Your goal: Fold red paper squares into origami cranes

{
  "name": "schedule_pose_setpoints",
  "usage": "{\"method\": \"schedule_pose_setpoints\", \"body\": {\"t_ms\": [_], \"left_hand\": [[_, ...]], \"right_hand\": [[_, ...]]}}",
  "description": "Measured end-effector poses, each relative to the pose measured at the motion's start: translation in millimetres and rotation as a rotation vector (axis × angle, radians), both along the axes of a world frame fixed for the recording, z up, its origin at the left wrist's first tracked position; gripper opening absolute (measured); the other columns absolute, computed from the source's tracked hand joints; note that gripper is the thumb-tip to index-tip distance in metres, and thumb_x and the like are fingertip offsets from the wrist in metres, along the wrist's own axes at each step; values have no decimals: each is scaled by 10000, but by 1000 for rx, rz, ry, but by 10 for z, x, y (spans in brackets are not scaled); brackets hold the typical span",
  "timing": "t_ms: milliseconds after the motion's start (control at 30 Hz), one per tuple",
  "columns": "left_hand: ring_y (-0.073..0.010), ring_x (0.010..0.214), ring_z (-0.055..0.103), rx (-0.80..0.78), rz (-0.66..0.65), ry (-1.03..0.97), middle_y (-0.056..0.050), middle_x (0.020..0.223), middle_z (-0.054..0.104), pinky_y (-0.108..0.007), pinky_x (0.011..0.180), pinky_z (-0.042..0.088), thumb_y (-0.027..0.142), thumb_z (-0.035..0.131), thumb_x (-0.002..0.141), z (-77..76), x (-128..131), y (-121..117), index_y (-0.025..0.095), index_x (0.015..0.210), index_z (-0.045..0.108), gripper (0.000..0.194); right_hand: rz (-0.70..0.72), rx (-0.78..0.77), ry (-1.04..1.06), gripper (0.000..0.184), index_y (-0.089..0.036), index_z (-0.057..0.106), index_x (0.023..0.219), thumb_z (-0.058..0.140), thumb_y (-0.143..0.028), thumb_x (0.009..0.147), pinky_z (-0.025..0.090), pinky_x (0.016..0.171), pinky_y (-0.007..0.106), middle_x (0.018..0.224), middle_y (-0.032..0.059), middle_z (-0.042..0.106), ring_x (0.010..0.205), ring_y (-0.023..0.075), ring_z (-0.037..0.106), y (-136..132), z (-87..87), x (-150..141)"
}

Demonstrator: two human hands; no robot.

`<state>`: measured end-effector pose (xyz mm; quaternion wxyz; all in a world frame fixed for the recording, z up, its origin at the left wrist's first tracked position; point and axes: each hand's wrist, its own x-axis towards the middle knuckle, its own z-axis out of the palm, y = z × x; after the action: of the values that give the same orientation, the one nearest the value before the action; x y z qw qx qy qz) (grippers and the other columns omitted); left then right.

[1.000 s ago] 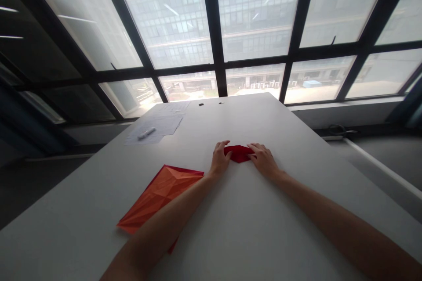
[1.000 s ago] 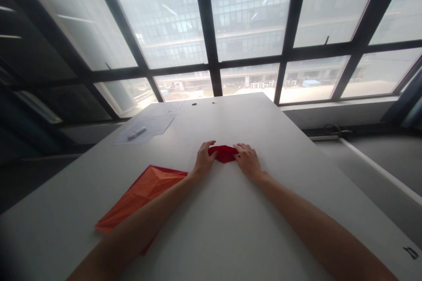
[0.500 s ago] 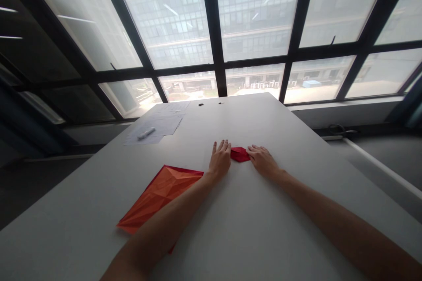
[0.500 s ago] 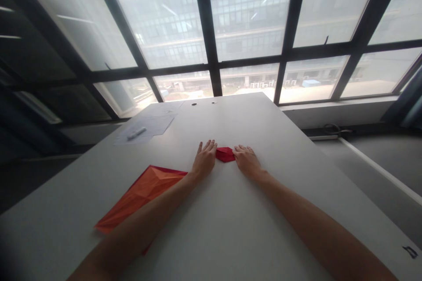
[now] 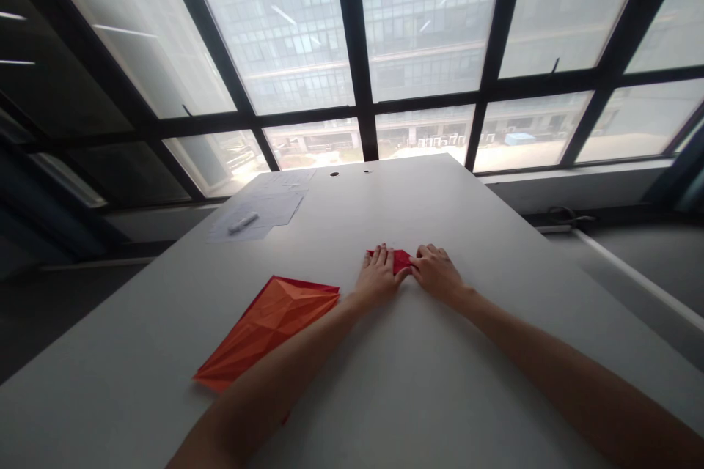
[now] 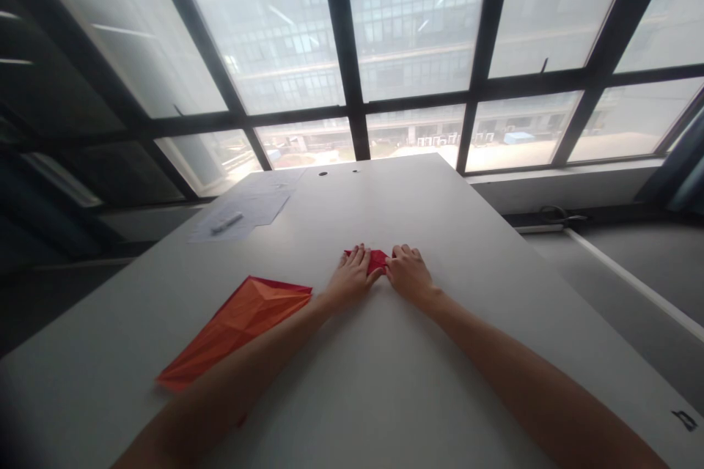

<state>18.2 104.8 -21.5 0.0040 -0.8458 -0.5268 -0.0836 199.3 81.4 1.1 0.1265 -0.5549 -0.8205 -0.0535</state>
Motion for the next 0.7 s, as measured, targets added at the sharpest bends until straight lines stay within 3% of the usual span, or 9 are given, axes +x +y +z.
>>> {"method": "schedule_pose_setpoints", "body": {"t_ms": [100,333,400,467,567,700], "left_hand": [[-337,1491,189,-28,141,5,-222,1583,248,-532,1194,159,665,100,953,-16,-49,74,42,1509,311,862],[-380,1496,113,-21,248,8,-274,1580,193,-584,1189,95,683,127,939,-3,-69,106,-17,1495,309,912],[-364,1504,70,76,184,-3,-269,1588,172,-571,1197,73,639,163,962,39,-45,66,-22,1498,293,860],[-312,1514,43,170,-2,-17,-231,1607,144,-516,1213,88,560,177,996,82,-12,16,-3,1513,259,769],[-269,1515,99,158,-227,-32,-186,1612,188,-460,1218,140,544,186,1008,101,36,-45,50,1522,263,717],[-298,1490,210,6,-170,-32,-193,1585,271,-458,1199,202,623,178,983,56,52,-52,68,1510,312,777]], "right_hand": [[-12,2,-15,263,-188,730,978,489,-293,971,350,898,362,1041,124,646,1054,263,519,-7,8,1],[-22,-9,-17,275,-191,731,998,471,-279,974,360,892,366,1061,127,648,1059,265,519,-23,34,-1],[-23,-10,-21,287,-191,732,993,459,-278,978,365,893,366,1066,131,648,1061,264,519,-25,39,-8],[-26,-9,-23,296,-193,733,980,451,-282,980,371,892,366,1064,134,650,1055,265,523,-27,40,-16],[-18,-10,-26,290,-197,726,990,448,-277,977,383,891,359,1075,138,658,1050,263,533,-23,27,-22],[-28,22,-33,325,-202,692,1116,405,-187,964,379,952,375,1259,138,625,1138,262,521,4,-43,20]]}}
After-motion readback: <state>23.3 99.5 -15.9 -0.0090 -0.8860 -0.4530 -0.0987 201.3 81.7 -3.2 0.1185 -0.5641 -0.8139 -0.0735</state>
